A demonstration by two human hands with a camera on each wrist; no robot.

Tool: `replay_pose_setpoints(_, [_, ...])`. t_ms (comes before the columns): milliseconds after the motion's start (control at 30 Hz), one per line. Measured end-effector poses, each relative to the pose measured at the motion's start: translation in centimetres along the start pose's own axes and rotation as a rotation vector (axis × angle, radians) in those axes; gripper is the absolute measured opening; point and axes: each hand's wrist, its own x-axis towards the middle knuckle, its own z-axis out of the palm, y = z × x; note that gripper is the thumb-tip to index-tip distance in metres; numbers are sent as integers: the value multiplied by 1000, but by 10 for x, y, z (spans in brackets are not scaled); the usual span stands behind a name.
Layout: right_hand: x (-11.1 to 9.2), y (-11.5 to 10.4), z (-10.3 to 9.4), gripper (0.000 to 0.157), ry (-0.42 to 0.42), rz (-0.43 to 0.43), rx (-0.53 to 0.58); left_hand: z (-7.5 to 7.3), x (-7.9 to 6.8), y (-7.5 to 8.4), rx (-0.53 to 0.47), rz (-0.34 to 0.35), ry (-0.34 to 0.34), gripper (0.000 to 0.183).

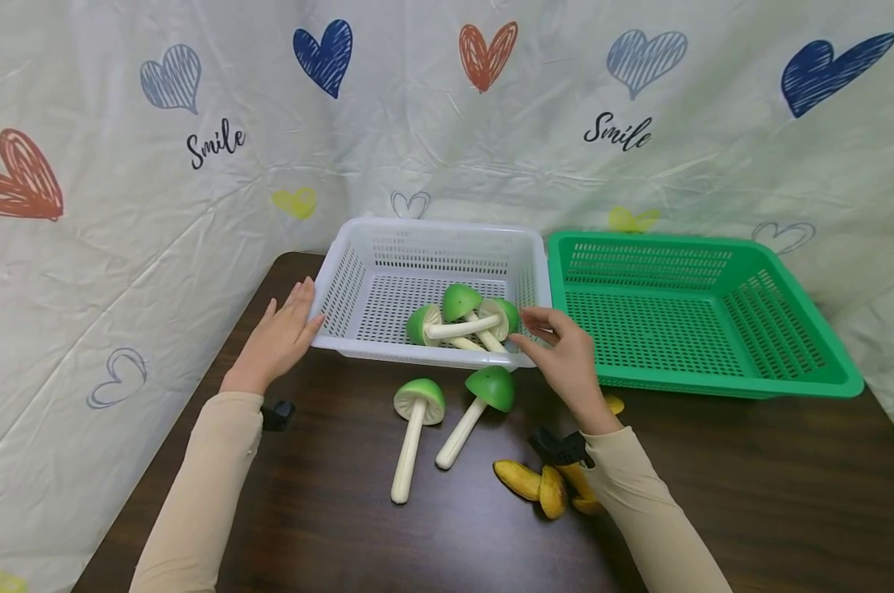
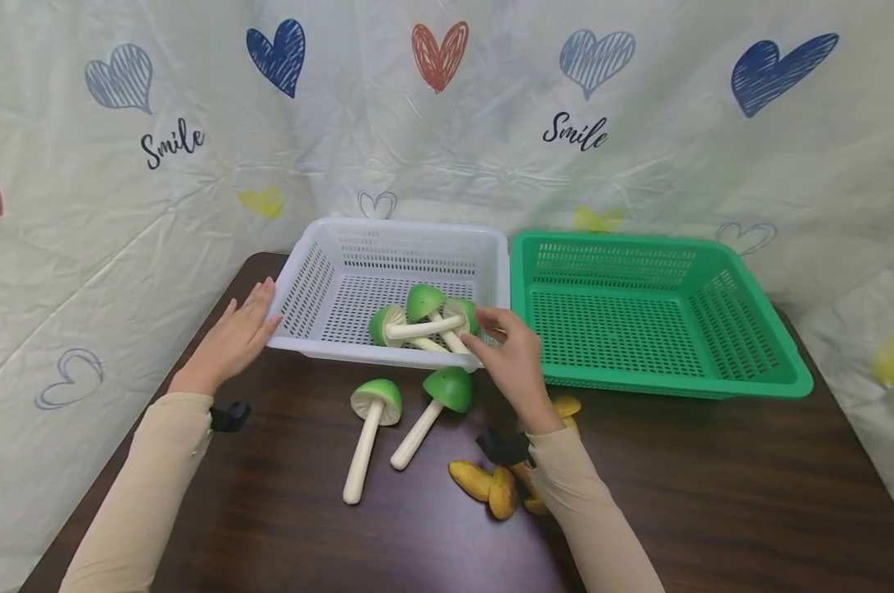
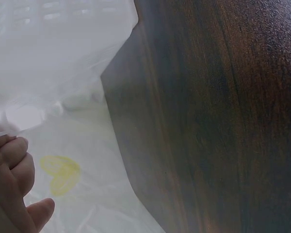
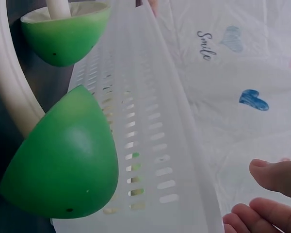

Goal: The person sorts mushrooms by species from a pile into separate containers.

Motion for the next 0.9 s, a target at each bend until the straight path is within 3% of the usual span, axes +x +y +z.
replay_pose_setpoints(433, [-23,3,-20,31,8,-8,-54,0,0,-1,-9,4,7,65])
replay_pose_setpoints(900, [-51,-2,-23,29,-14,44,-28,0,0,0,-11,6,6,65])
